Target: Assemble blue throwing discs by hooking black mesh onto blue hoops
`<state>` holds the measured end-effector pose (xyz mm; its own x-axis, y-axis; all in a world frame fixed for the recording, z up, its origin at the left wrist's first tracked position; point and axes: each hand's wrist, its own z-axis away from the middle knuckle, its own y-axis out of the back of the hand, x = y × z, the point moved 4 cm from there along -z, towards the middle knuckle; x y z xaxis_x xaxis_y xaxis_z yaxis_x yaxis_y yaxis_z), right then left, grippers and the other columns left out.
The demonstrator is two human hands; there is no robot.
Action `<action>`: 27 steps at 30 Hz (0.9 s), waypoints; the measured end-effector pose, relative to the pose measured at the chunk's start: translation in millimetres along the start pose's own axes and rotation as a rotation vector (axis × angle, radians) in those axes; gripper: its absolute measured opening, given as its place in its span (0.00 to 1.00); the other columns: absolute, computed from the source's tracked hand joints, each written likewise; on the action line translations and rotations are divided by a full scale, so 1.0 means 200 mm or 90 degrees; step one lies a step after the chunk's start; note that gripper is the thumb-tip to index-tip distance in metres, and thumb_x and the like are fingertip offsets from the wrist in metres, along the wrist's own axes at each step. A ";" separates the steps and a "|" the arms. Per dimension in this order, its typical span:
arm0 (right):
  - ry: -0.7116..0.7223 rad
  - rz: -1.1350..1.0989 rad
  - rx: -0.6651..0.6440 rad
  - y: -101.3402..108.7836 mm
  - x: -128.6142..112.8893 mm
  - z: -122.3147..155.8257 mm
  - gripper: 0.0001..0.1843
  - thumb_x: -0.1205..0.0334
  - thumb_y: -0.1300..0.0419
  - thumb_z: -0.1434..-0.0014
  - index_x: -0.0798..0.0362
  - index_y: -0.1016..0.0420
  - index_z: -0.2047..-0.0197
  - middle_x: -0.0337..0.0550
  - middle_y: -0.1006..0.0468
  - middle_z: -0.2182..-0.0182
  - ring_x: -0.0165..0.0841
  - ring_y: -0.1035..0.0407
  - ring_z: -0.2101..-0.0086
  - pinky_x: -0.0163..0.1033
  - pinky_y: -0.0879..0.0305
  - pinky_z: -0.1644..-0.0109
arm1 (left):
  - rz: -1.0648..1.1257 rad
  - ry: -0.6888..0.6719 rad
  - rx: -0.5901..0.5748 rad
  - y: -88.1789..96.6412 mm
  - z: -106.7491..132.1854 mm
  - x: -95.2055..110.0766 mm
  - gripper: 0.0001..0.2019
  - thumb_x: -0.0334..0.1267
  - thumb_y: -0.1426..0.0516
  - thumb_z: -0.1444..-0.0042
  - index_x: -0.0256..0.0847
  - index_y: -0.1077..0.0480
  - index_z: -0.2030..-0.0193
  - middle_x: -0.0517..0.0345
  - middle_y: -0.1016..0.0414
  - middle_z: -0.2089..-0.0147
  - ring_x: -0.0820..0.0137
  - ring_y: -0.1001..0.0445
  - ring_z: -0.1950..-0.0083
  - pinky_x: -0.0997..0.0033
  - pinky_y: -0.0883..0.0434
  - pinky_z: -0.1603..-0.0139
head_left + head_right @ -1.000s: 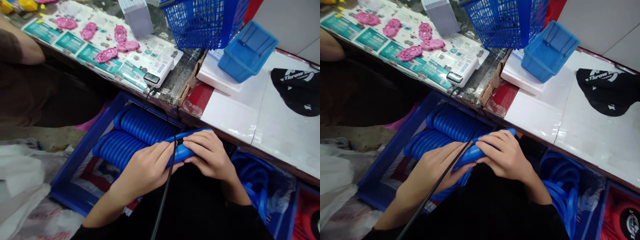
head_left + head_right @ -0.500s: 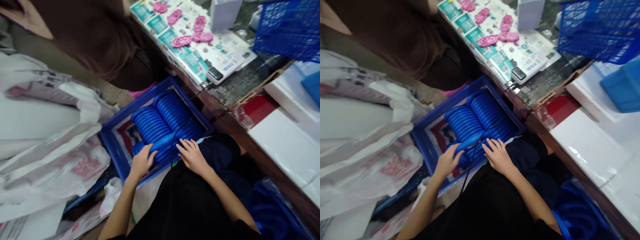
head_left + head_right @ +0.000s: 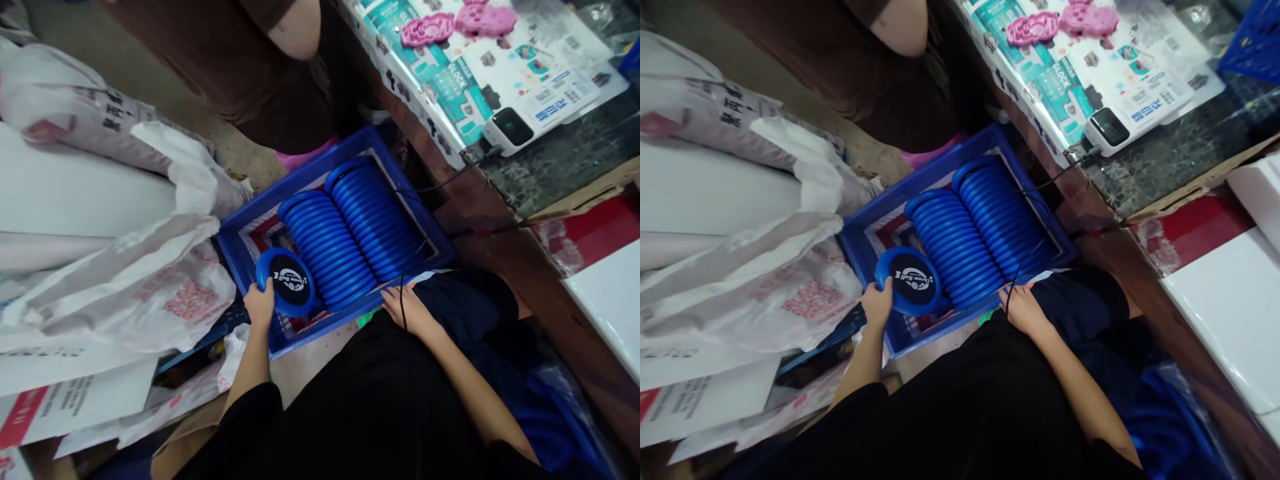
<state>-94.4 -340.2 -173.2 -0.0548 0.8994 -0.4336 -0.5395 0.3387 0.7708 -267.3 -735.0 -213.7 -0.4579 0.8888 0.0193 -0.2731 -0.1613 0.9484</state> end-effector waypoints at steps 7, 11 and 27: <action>-0.048 -0.007 -0.055 -0.02 0.02 -0.03 0.20 0.59 0.51 0.24 0.59 0.25 0.39 0.60 0.20 0.46 0.49 0.27 0.46 0.51 0.34 0.40 | -0.064 -0.003 -0.159 -0.24 -0.01 0.01 0.37 0.52 0.39 0.38 0.30 0.36 0.29 0.28 0.19 0.46 0.42 0.18 0.45 0.50 0.23 0.46; -0.072 -0.016 -0.095 -0.05 0.03 -0.04 0.22 0.56 0.50 0.24 0.58 0.27 0.37 0.59 0.21 0.42 0.49 0.28 0.44 0.51 0.36 0.38 | -0.085 -0.031 -0.187 -0.33 -0.05 0.06 0.44 0.49 0.39 0.39 0.35 0.51 0.21 0.30 0.20 0.43 0.44 0.17 0.45 0.48 0.23 0.45; -0.161 -0.055 -0.188 -0.04 0.07 -0.11 0.25 0.54 0.52 0.24 0.58 0.30 0.32 0.58 0.23 0.39 0.49 0.30 0.42 0.50 0.38 0.36 | -0.084 -0.080 -0.019 -0.64 -0.01 0.09 0.31 0.40 0.50 0.35 0.27 0.45 0.28 0.23 0.42 0.25 0.44 0.46 0.21 0.37 0.48 0.23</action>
<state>-109.5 -337.0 -195.3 0.1896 0.9233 -0.3341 -0.7532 0.3550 0.5538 -242.7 -699.5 -336.0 -0.3077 0.9493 -0.0639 -0.3502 -0.0505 0.9353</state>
